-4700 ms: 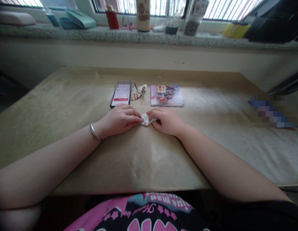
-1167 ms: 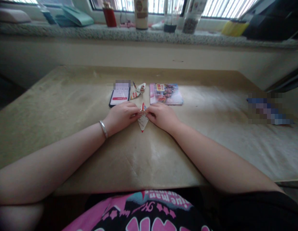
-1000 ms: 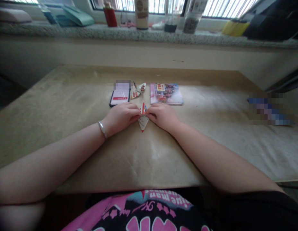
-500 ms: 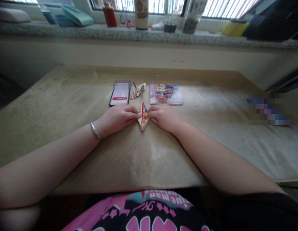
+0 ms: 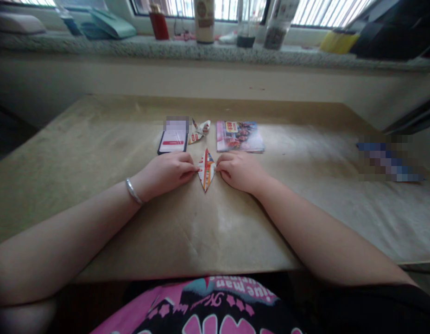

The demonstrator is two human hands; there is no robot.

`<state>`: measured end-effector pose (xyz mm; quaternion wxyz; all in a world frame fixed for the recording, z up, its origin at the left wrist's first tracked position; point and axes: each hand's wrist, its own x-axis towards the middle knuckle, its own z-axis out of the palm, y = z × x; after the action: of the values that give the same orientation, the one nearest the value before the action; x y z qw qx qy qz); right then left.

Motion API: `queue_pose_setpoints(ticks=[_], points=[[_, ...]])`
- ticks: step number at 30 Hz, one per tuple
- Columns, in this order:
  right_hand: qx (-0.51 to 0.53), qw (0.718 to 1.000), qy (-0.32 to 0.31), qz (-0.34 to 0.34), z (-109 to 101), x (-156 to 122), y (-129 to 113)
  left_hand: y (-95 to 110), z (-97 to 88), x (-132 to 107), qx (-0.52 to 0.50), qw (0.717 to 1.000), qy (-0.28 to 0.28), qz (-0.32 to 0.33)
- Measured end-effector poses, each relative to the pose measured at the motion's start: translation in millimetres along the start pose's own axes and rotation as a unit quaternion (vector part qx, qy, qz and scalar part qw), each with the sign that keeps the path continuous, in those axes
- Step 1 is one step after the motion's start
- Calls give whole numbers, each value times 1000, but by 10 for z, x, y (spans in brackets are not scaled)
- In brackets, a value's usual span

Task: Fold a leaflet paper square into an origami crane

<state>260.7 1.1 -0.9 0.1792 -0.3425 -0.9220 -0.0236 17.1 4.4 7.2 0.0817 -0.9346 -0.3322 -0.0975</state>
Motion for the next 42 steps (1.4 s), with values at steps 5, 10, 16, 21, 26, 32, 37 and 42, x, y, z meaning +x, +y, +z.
queue_pose_setpoints(ticks=[5, 10, 16, 21, 26, 32, 37, 42], points=[[21, 999, 11, 31, 17, -9, -29, -14, 31, -3, -31, 999, 22, 1], [56, 994, 19, 93, 34, 7, -108, -37, 52, -8, -81, 996, 45, 2], [127, 979, 2, 159, -30, 15, -210, -28, 71, -12, -125, 990, 59, 25], [129, 984, -2, 120, 19, 6, -176, 3, 73, -1, -152, 985, 75, 21], [148, 986, -15, 69, 62, -11, -84, 27, 57, 8, -115, 989, 90, 36], [113, 993, -25, 7, 26, -23, 10, 16, 71, -22, -77, 993, 64, 57], [59, 998, -9, -16, -15, -24, 22, 52, 28, -25, -29, 997, 30, 59], [-16, 999, -40, -23, -78, -20, -71, 168, -54, -41, 23, 999, -15, 40]])
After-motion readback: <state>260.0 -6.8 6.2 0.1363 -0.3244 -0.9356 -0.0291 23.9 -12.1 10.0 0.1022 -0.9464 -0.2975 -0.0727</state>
